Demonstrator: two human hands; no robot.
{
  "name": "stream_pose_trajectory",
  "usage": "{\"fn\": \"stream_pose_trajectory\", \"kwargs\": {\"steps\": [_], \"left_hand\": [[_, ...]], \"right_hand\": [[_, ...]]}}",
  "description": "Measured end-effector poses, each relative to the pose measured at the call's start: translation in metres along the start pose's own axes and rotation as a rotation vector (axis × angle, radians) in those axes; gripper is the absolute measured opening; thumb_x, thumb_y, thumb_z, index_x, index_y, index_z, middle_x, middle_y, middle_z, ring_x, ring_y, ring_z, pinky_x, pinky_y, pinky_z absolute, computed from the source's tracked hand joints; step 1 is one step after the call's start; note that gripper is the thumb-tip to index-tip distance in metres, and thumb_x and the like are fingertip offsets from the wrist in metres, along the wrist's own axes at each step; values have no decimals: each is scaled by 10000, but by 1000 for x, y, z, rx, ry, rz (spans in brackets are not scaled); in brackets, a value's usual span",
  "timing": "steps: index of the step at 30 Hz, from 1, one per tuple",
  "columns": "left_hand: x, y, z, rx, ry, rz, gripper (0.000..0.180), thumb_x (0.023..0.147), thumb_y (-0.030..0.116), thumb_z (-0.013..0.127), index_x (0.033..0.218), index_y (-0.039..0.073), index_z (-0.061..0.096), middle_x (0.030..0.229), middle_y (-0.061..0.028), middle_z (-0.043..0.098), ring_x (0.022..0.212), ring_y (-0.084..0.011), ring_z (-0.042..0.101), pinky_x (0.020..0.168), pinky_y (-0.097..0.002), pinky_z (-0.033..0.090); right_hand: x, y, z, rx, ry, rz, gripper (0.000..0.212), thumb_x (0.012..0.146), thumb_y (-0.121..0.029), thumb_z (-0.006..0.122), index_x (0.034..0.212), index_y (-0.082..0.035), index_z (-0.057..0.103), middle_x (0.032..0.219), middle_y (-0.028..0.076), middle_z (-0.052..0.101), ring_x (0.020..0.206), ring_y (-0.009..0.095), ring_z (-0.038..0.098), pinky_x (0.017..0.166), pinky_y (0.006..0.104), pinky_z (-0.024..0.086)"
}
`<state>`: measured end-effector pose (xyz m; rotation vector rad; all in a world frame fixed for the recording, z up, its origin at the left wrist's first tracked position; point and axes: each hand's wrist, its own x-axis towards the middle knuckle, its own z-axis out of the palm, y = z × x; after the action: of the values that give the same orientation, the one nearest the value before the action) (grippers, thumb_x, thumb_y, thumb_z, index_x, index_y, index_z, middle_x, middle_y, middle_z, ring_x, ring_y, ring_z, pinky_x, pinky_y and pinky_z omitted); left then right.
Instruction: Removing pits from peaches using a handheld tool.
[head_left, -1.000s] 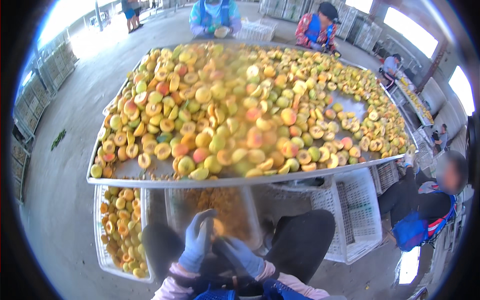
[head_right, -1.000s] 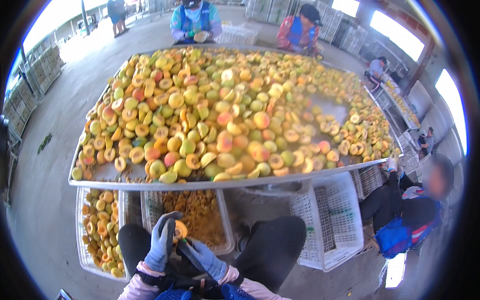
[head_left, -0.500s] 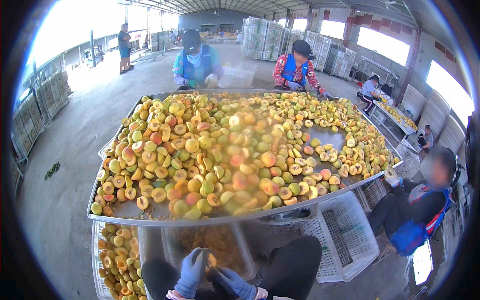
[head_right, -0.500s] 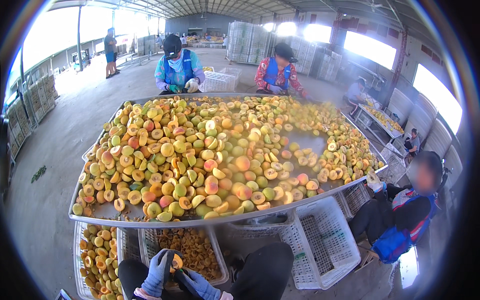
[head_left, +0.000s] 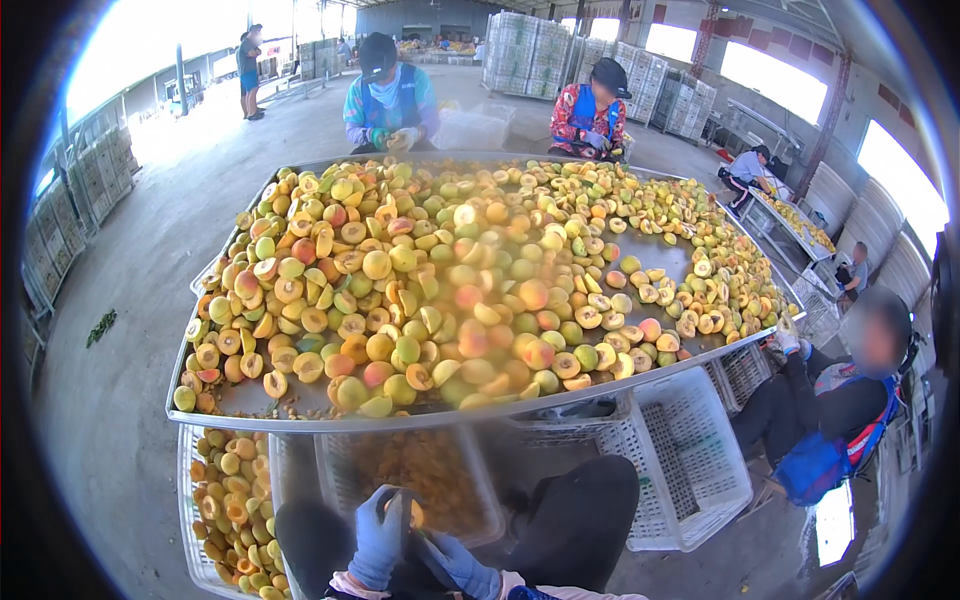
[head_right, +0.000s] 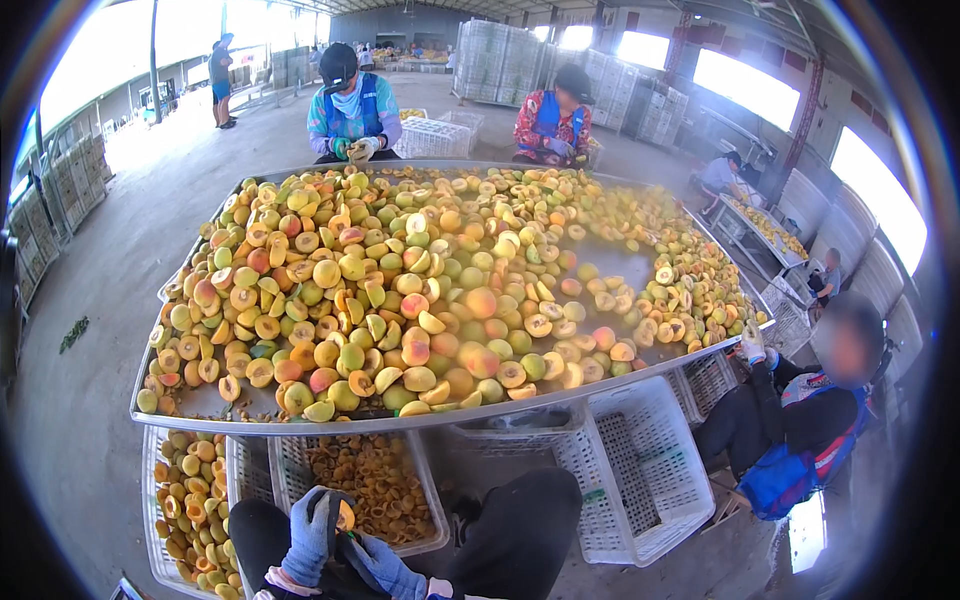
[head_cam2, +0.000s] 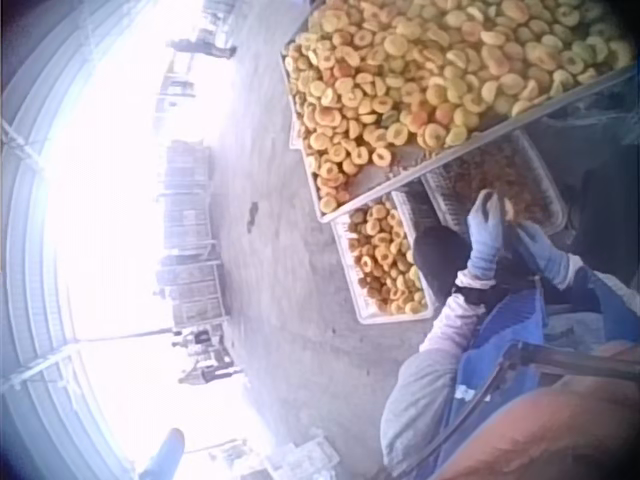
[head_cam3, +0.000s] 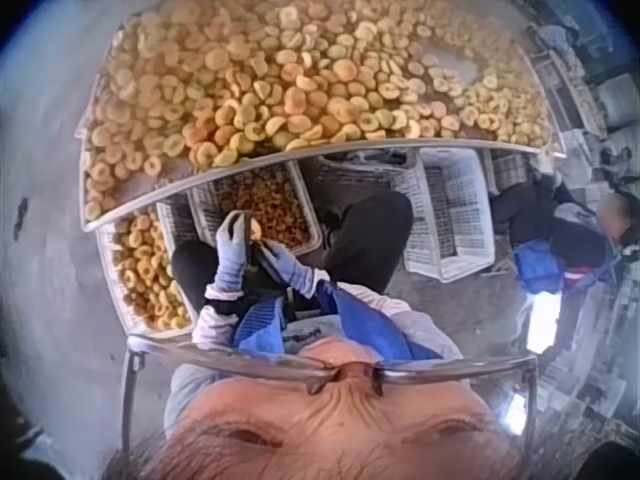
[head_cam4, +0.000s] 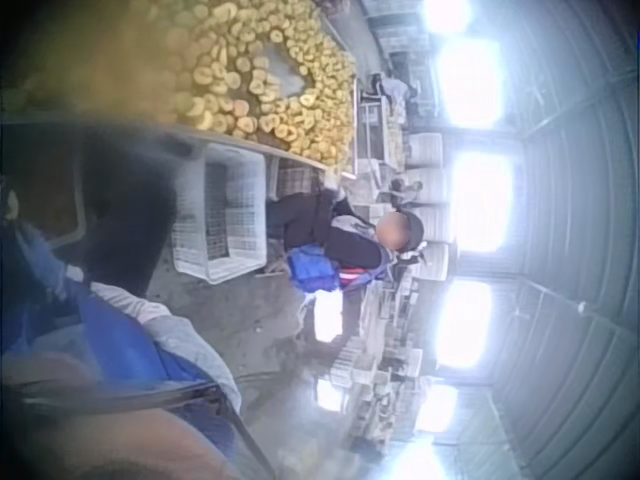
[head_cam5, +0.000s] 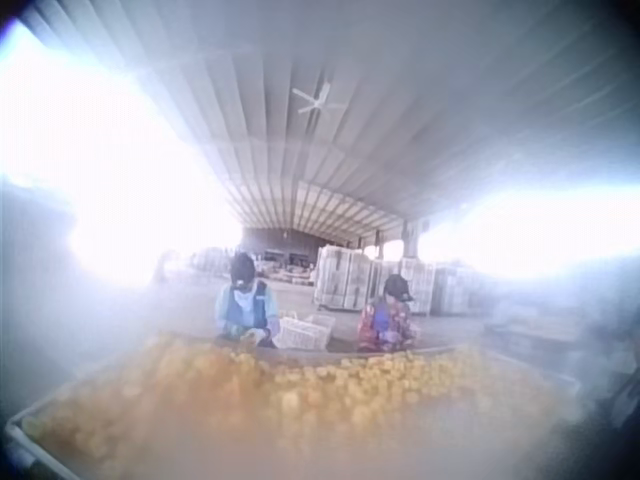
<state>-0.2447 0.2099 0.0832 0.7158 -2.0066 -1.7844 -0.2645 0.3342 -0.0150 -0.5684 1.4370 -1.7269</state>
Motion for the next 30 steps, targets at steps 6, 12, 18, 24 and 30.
{"fn": "stream_pose_trajectory", "kwargs": {"steps": [6,12,18,24,30], "left_hand": [[-11,-9,1,15,51,20,214,882,158,506,845,-27,607,731,-60,599,674,-110,537,625,-250,433],[-12,-25,-9,-82,-6,-133,169,879,144,527,848,-8,594,674,-1,520,623,-53,456,527,-223,372],[2,-30,-2,-49,88,107,174,873,99,508,925,-29,614,781,-95,599,704,-144,580,638,-264,461],[4,-52,-15,68,-43,168,194,882,130,528,909,-49,597,770,-97,574,633,-149,537,591,-263,437],[-15,-50,-11,13,45,-29,189,861,129,530,901,-40,605,755,-99,583,660,-143,549,590,-269,444]], "right_hand": [[-11,-18,1,84,-50,144,289,968,-255,468,1087,-9,561,873,22,585,786,90,514,705,253,442],[-19,-17,-3,-293,-84,-57,241,951,-190,472,1055,5,567,886,120,631,802,167,588,694,299,466],[-1,-56,-12,-343,-130,37,209,943,-211,491,943,-13,557,751,94,548,707,161,564,554,283,454],[6,-31,-9,-239,-140,151,328,952,-357,456,880,-50,546,562,29,488,445,132,476,401,249,367],[-6,-63,7,90,-93,563,372,945,-417,461,891,-57,533,541,9,465,341,89,382,313,227,300]]}}
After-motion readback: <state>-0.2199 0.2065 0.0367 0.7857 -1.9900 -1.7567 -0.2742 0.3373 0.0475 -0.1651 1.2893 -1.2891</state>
